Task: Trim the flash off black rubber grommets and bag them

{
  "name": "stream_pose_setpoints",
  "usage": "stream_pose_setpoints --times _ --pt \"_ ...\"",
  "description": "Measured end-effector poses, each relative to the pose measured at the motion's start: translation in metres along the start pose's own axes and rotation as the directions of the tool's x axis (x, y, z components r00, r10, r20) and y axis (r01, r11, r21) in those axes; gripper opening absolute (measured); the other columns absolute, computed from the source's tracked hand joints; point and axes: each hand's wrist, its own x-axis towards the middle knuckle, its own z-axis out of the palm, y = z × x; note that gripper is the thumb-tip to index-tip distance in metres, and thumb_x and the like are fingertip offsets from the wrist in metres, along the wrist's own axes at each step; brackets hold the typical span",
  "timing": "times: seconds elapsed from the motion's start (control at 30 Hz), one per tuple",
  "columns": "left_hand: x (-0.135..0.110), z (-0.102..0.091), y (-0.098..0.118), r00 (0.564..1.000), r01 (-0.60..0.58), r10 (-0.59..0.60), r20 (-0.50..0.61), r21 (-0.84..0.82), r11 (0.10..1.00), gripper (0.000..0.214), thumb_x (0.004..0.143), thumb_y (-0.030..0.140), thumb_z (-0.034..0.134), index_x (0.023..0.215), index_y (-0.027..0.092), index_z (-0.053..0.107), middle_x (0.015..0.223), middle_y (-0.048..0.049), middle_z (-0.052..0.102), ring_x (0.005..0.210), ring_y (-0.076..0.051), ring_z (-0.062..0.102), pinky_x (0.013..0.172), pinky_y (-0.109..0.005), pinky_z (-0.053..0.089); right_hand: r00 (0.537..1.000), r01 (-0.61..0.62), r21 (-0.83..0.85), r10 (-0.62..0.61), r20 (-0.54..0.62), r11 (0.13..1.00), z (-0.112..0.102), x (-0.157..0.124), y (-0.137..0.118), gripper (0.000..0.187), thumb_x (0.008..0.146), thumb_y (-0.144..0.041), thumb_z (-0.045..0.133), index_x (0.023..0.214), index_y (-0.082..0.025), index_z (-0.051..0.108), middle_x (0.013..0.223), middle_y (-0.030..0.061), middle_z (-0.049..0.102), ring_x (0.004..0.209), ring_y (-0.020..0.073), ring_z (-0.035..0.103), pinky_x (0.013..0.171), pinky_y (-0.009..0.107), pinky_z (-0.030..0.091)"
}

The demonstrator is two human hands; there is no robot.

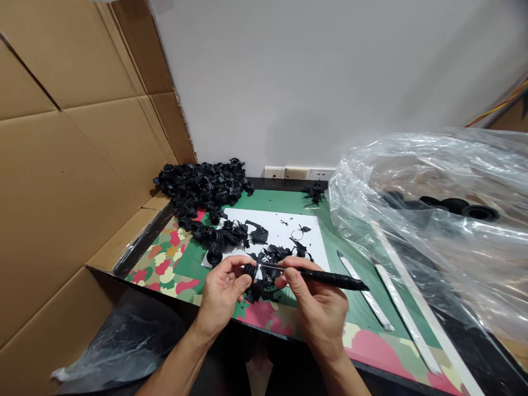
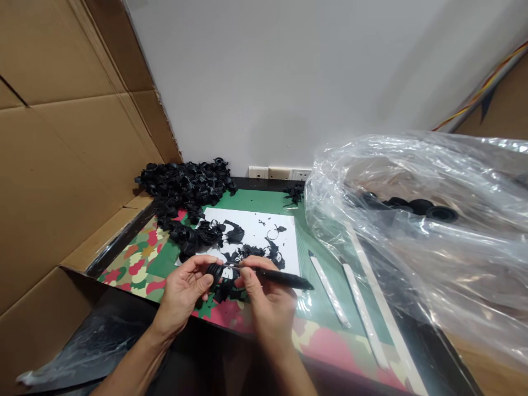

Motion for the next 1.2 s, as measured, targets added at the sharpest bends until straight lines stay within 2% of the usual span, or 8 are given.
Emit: stream_pose_setpoints --times 0.1,0.23,0.33,0.53,0.73,0.87,1.07,1.2 --pt "0.002 0.0 -0.001 0.999 0.032 -0.031 0.004 -0.015 0.999 0.032 0.069 0.035 0.075 0.095 0.016 0.069 0.093 -0.0079 0.067 0.057 -0.009 0.048 0.041 -0.017 0.041 0.997 -0.064 0.096 0.06 0.042 0.993 -0.001 -0.001 -0.001 0.009 0.082 -0.027 0.065 0.086 -0.02 0.069 0.073 0.0008 0.069 0.053 0.0125 0.064 0.052 0.025 0.055" --pt "0.002 0.0 0.0 1.0 0.019 -0.019 0.004 0.029 0.999 0.029 0.069 0.032 0.076 0.091 0.014 0.07 0.074 -0.0032 0.062 0.052 -0.008 0.044 0.043 -0.017 0.038 0.989 -0.056 0.138 0.036 0.141 0.989 0.0 -0.003 0.001 0.007 0.083 -0.025 0.066 0.088 -0.022 0.07 0.083 0.002 0.068 0.056 0.012 0.065 0.053 0.025 0.056" --pt "0.002 -0.001 0.001 1.0 -0.017 0.017 -0.006 0.048 0.999 0.027 0.069 0.032 0.076 0.088 0.014 0.07 0.075 -0.003 0.063 0.051 -0.007 0.043 0.044 -0.018 0.035 0.982 -0.052 0.145 0.024 0.189 0.988 0.001 -0.004 0.004 0.006 0.083 -0.023 0.065 0.088 -0.022 0.07 0.086 0.0015 0.066 0.055 0.011 0.066 0.055 0.024 0.056" --pt "0.002 0.001 0.001 0.997 -0.046 0.046 -0.066 -0.003 0.999 0.028 0.067 0.036 0.077 0.084 0.015 0.069 0.084 -0.0073 0.069 0.054 -0.009 0.049 0.042 -0.018 0.035 0.979 -0.054 0.139 0.025 0.201 0.989 -0.001 -0.006 0.005 0.006 0.084 -0.025 0.065 0.087 -0.021 0.069 0.086 0.0026 0.065 0.055 0.0117 0.066 0.055 0.025 0.057" --pt "0.002 0.005 0.002 0.995 -0.022 0.018 -0.098 -0.039 0.999 0.031 0.066 0.038 0.077 0.081 0.013 0.067 0.076 -0.0053 0.067 0.046 -0.006 0.042 0.04 -0.016 0.034 0.978 -0.055 0.115 0.03 0.208 0.992 -0.001 -0.008 0.009 0.008 0.085 -0.025 0.064 0.09 -0.02 0.068 0.087 0.0036 0.065 0.058 0.013 0.067 0.056 0.026 0.058" --pt "0.003 0.005 0.001 0.994 -0.022 0.017 -0.106 -0.044 0.999 0.03 0.065 0.037 0.078 0.081 0.013 0.067 0.074 -0.0051 0.068 0.047 -0.006 0.044 0.04 -0.017 0.034 0.978 -0.057 0.123 0.031 0.206 0.991 -0.001 -0.008 0.011 0.008 0.085 -0.026 0.064 0.089 -0.02 0.068 0.087 0.0036 0.065 0.058 0.0132 0.067 0.056 0.026 0.058" --pt "0.004 0.004 0.0 0.992 -0.061 0.058 -0.113 -0.017 0.998 0.024 0.065 0.032 0.078 0.079 0.015 0.068 0.084 -0.0083 0.072 0.063 -0.014 0.06 0.052 -0.021 0.045 0.978 -0.082 0.146 0.052 0.202 0.986 -0.001 -0.01 0.013 0.008 0.085 -0.025 0.065 0.09 -0.02 0.068 0.089 0.0033 0.065 0.059 0.0131 0.068 0.056 0.026 0.058" --pt "0.004 0.002 -0.002 0.991 -0.083 0.085 -0.102 0.027 0.996 0.02 0.067 0.028 0.076 0.081 0.015 0.069 0.085 -0.0082 0.072 0.072 -0.017 0.064 0.064 -0.026 0.051 0.979 -0.09 0.17 0.056 0.197 0.981 -0.001 -0.01 0.012 0.007 0.084 -0.024 0.065 0.089 -0.022 0.069 0.089 0.0025 0.066 0.059 0.0127 0.068 0.056 0.025 0.058"
